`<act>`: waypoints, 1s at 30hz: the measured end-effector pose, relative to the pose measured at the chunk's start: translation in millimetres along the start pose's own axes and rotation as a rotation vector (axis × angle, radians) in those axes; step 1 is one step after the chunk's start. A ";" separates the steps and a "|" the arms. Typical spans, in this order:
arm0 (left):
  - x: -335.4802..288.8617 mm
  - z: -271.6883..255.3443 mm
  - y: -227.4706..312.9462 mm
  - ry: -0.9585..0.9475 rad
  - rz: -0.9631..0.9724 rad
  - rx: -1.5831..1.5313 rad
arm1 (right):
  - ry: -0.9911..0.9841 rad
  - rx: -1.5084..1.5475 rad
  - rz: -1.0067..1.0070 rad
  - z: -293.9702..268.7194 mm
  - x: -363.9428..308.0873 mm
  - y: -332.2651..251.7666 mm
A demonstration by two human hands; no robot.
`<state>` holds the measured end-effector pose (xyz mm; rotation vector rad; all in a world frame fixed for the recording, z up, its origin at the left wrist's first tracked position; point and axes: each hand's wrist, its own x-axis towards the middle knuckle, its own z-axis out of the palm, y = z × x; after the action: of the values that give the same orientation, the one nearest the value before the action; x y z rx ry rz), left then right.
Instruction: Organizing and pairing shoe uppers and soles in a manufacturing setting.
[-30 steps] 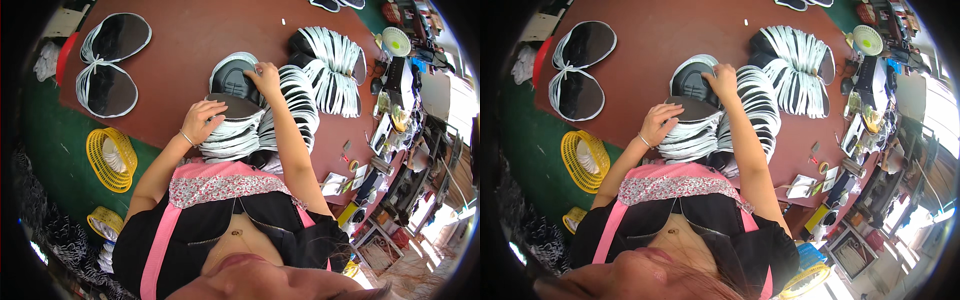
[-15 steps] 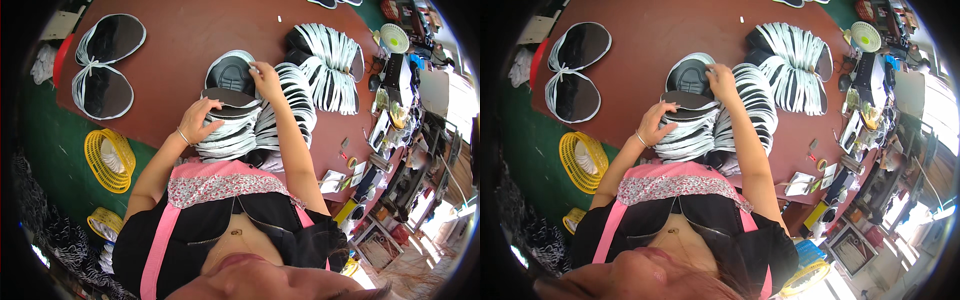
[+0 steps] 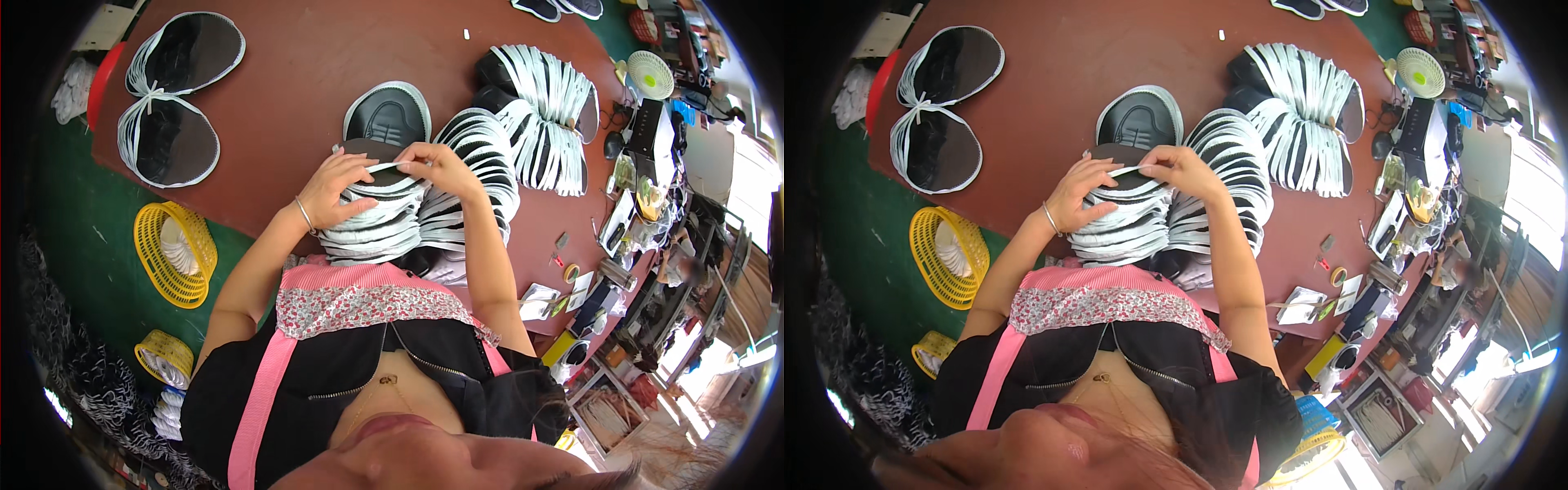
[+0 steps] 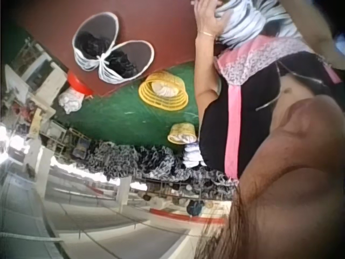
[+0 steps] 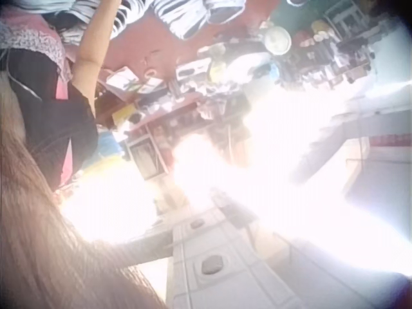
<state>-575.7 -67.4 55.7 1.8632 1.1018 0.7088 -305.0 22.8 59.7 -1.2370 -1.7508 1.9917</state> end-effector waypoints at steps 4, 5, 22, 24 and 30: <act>-2.4 1.1 1.6 0.024 -0.039 0.021 | 0.477 -0.250 -0.178 -14.5 57.2 20.3; 1.7 1.3 4.1 0.018 -0.026 0.021 | 0.724 -0.515 -0.237 -20.8 75.2 38.3; 11.5 6.2 23.2 0.115 -0.340 0.295 | 0.118 0.142 0.012 -6.4 7.4 -0.8; 10.9 9.4 18.1 0.185 -0.247 0.205 | 0.493 -0.293 -0.028 -18.0 44.3 13.3; 19.3 19.9 -1.4 0.171 -0.094 0.160 | 0.792 -0.923 -0.003 -35.8 108.8 82.2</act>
<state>-551.9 -57.3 45.7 1.8963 1.3824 0.7556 -318.8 96.5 -59.7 -1.8685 -2.1590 0.4104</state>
